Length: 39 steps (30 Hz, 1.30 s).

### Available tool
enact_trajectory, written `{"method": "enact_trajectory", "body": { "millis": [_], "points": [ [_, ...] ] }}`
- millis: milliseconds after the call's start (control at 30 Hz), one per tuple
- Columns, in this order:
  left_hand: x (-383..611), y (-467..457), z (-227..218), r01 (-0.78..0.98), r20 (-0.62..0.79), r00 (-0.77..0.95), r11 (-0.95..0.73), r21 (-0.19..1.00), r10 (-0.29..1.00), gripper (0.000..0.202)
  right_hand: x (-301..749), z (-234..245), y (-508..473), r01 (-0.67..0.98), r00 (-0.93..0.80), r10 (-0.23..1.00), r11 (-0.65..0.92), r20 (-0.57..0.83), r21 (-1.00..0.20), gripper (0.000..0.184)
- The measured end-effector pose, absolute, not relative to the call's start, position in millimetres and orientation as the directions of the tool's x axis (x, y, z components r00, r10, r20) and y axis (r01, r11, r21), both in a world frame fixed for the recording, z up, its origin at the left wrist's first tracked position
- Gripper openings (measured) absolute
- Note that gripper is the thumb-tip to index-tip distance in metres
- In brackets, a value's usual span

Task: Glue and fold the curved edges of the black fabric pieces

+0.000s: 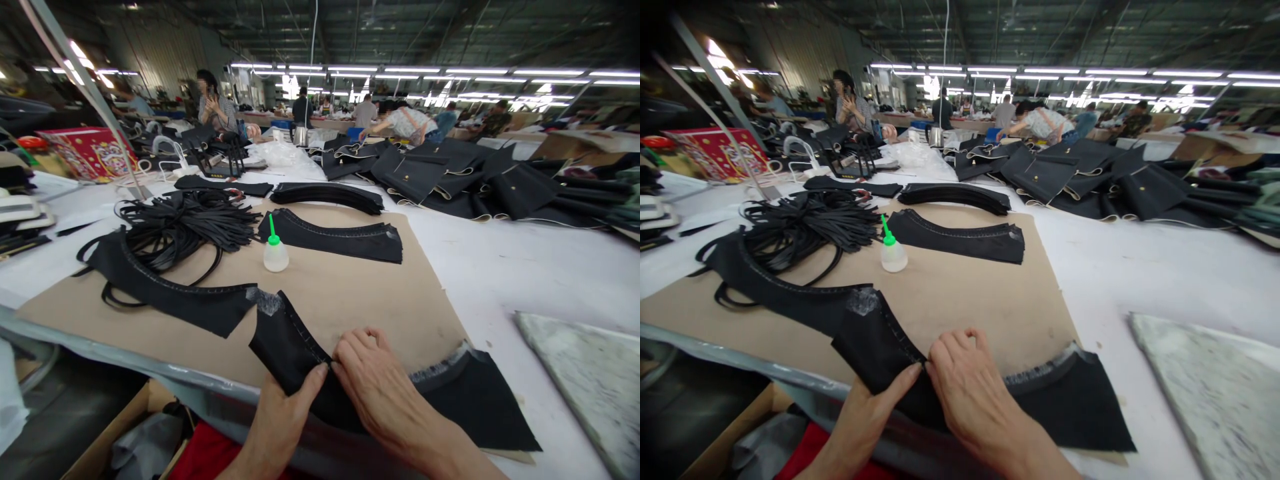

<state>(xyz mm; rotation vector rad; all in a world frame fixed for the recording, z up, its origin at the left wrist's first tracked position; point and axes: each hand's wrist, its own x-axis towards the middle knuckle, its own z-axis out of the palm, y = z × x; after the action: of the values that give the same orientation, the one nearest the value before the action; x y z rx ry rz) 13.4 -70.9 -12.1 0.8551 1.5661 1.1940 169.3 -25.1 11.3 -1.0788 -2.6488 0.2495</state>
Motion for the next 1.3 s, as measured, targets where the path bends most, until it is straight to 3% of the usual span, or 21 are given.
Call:
{"method": "enact_trajectory", "body": {
  "millis": [133, 200, 267, 367, 433, 567, 700, 800, 900, 1000, 1067, 1300],
  "points": [
    [15.7, -70.2, -13.6, 0.011, -0.272, -0.321, 0.291, 0.957, 0.907, 0.044, 163.7, 0.9, -28.6, 0.667, -0.681, 0.667, 0.736, 0.304, -0.120, 0.015],
    [15.7, -68.6, -14.0, 0.026, -0.273, -0.336, 0.299, 0.954, 0.901, 0.045, 160.8, 1.8, -28.9, 0.696, -0.646, 0.695, 0.706, 0.316, -0.130, 0.015],
    [14.0, -65.6, -13.9, 0.018, -0.284, -0.372, 0.313, 0.950, 0.884, 0.044, 163.0, 6.9, -26.6, 0.704, -0.603, 0.747, 0.664, 0.281, -0.253, 0.018],
    [8.0, -59.4, -14.0, -0.068, -0.301, -0.398, 0.299, 0.952, 0.867, 0.044, 182.1, 15.4, -20.1, 0.634, -0.543, 0.816, 0.552, 0.197, -0.542, 0.025],
    [2.3, -54.6, -15.2, -0.180, -0.323, -0.377, 0.273, 0.945, 0.868, 0.050, 203.2, 16.3, -16.6, 0.636, -0.506, 0.852, 0.475, 0.136, -0.608, 0.022],
    [-7.6, -44.3, -17.1, -0.398, -0.473, -0.207, 0.368, 0.840, 0.856, 0.055, 242.3, 6.3, -16.8, 0.753, -0.486, 0.873, 0.443, 0.043, -0.486, 0.028],
    [-12.1, -35.4, -11.0, -0.354, -0.504, -0.138, 0.433, 0.829, 0.852, 0.054, 258.0, -3.6, -19.4, 0.803, -0.490, 0.868, 0.486, 0.084, -0.345, 0.042],
    [-18.0, -34.8, -5.5, -0.217, -0.411, -0.239, 0.364, 0.906, 0.880, 0.062, 262.7, -10.0, -23.4, 0.822, -0.478, 0.862, 0.506, 0.169, -0.260, 0.043],
    [-27.9, -39.5, -4.5, -0.112, -0.379, -0.329, 0.362, 0.925, 0.865, 0.064, 269.2, -18.5, -32.7, 0.830, -0.463, 0.834, 0.527, 0.299, -0.183, 0.030],
    [-36.1, -44.0, -6.9, -0.169, -0.444, -0.328, 0.411, 0.896, 0.834, 0.063, 277.0, -24.7, -43.4, 0.890, -0.354, 0.770, 0.451, 0.531, -0.060, 0.021],
    [-38.5, -45.0, -8.9, -0.245, -0.469, -0.306, 0.407, 0.880, 0.829, 0.062, 281.9, -26.7, -48.7, 0.924, -0.280, 0.742, 0.380, 0.609, -0.038, 0.021],
    [-34.5, -44.6, -9.0, -0.287, -0.454, -0.226, 0.387, 0.876, 0.862, 0.055, 299.6, -41.2, -58.5, 0.845, -0.497, 0.762, 0.533, 0.414, 0.034, 0.029]
  ]
}}
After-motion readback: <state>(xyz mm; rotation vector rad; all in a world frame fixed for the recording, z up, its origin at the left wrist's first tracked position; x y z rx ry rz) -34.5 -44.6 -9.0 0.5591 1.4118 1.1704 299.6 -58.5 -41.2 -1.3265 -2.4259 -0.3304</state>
